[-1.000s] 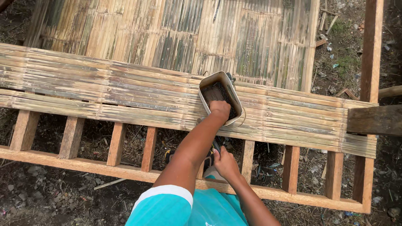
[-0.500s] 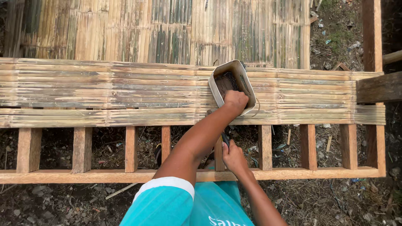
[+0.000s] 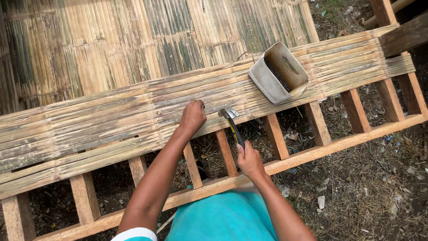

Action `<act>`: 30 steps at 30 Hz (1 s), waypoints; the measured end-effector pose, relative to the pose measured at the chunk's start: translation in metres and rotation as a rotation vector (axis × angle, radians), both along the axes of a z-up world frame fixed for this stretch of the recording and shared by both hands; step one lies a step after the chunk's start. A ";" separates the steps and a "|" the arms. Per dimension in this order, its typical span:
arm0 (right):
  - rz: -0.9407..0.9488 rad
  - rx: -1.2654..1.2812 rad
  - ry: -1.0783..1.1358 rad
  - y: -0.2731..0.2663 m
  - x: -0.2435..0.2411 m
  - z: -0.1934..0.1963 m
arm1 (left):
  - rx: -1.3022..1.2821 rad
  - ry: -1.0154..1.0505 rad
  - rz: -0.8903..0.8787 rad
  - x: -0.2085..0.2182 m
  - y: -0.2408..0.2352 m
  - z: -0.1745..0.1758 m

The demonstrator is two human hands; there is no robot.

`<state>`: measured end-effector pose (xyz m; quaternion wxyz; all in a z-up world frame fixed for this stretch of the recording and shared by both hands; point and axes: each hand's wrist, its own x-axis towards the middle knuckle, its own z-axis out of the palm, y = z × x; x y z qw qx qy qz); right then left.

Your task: The person hammers nails into a bamboo mat laid over a wooden frame. They repeatedly pick nails from a metal container and drive them into the mat using a hammer.

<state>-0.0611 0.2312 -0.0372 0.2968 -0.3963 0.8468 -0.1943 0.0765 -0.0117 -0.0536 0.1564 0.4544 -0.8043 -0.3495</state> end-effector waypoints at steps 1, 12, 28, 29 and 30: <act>0.022 -0.001 0.037 0.002 0.009 -0.008 | 0.032 -0.005 -0.006 0.004 0.009 -0.017; -0.246 0.064 -0.141 0.005 0.041 0.026 | -0.180 0.205 0.121 -0.014 0.041 -0.091; -0.216 -0.123 -0.040 -0.031 0.064 0.058 | -0.090 0.121 0.050 -0.009 0.040 -0.074; -0.200 -0.159 -0.010 -0.029 0.062 0.059 | -0.083 0.110 0.051 -0.012 0.039 -0.076; -0.182 -0.195 0.019 -0.029 0.062 0.058 | -0.076 0.122 0.053 -0.015 0.039 -0.078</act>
